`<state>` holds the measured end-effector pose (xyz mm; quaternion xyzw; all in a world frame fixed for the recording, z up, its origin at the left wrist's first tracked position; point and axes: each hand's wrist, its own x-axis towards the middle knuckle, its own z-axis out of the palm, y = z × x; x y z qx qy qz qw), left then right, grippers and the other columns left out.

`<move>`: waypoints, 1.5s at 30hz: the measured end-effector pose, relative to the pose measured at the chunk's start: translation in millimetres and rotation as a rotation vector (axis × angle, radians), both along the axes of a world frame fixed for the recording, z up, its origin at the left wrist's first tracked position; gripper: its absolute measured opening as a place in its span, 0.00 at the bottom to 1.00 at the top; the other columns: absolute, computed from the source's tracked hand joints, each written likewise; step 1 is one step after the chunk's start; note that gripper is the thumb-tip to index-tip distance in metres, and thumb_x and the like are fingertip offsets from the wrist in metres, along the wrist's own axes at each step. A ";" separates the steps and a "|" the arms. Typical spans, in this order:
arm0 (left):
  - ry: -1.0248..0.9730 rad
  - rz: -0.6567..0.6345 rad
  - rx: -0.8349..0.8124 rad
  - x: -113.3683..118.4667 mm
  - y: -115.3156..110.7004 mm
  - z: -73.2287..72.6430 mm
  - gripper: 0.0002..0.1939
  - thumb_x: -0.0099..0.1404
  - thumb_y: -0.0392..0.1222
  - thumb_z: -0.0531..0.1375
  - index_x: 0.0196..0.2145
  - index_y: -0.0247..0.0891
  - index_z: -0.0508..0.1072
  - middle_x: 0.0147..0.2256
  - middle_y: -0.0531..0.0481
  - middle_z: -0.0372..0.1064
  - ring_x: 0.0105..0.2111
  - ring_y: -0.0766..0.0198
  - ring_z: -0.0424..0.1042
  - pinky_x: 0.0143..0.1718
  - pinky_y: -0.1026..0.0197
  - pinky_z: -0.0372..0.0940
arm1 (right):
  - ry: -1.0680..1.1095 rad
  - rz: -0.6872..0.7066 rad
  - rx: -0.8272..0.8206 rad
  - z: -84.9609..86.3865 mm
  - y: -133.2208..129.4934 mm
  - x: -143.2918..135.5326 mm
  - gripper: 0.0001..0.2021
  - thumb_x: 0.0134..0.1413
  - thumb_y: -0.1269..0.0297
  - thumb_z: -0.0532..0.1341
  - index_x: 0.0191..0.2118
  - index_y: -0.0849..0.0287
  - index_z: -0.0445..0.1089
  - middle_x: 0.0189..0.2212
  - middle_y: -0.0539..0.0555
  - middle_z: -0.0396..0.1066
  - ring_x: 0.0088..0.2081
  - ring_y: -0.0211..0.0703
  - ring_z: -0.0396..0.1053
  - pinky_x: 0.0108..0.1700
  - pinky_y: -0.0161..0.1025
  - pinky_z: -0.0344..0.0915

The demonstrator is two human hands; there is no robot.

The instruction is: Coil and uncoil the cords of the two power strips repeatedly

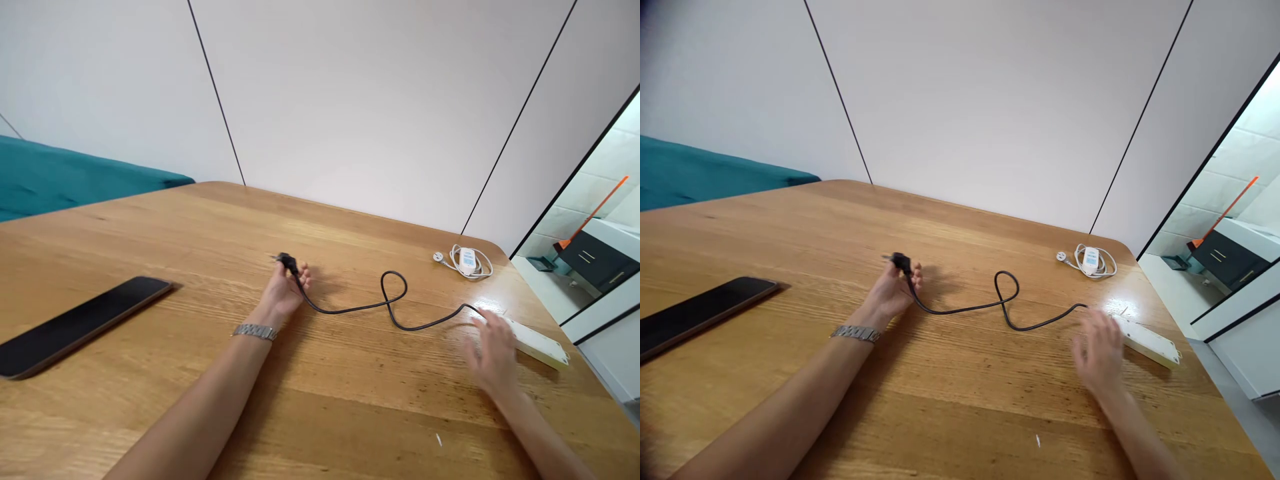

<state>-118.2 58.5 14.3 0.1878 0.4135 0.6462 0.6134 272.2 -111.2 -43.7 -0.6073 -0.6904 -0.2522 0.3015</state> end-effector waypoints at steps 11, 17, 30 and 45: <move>-0.178 -0.303 0.071 40.7 -22.0 -1.1 0.13 0.72 0.45 0.46 0.40 0.40 0.67 0.20 0.58 0.55 0.13 0.75 0.52 0.12 0.75 0.49 | -0.066 0.076 -0.322 9.4 39.6 -127.9 0.11 0.60 0.60 0.55 0.39 0.58 0.71 0.37 0.61 0.74 0.43 0.55 0.68 0.56 0.58 0.53; 0.017 -0.077 0.110 2.1 -11.5 13.5 0.16 0.72 0.44 0.47 0.30 0.36 0.67 0.13 0.62 0.40 0.10 0.75 0.39 0.10 0.72 0.38 | -0.069 -0.183 -0.528 18.0 55.9 -92.3 0.14 0.64 0.60 0.51 0.34 0.59 0.71 0.31 0.60 0.75 0.36 0.53 0.72 0.40 0.47 0.60; 0.258 0.426 0.326 -0.1 -12.6 4.4 0.06 0.66 0.36 0.53 0.29 0.37 0.63 0.14 0.62 0.48 0.12 0.74 0.49 0.14 0.70 0.47 | 0.857 -0.128 -0.217 -3.6 84.6 -46.2 0.19 0.60 0.51 0.49 0.36 0.60 0.69 0.30 0.58 0.75 0.34 0.49 0.72 0.36 0.42 0.64; 0.213 0.097 0.208 24.1 -16.9 -0.9 0.08 0.58 0.39 0.60 0.36 0.34 0.70 0.17 0.62 0.49 0.13 0.76 0.48 0.13 0.73 0.45 | 0.611 0.316 0.244 4.3 67.5 -63.2 0.14 0.58 0.65 0.50 0.40 0.57 0.72 0.39 0.59 0.72 0.43 0.49 0.69 0.46 0.50 0.68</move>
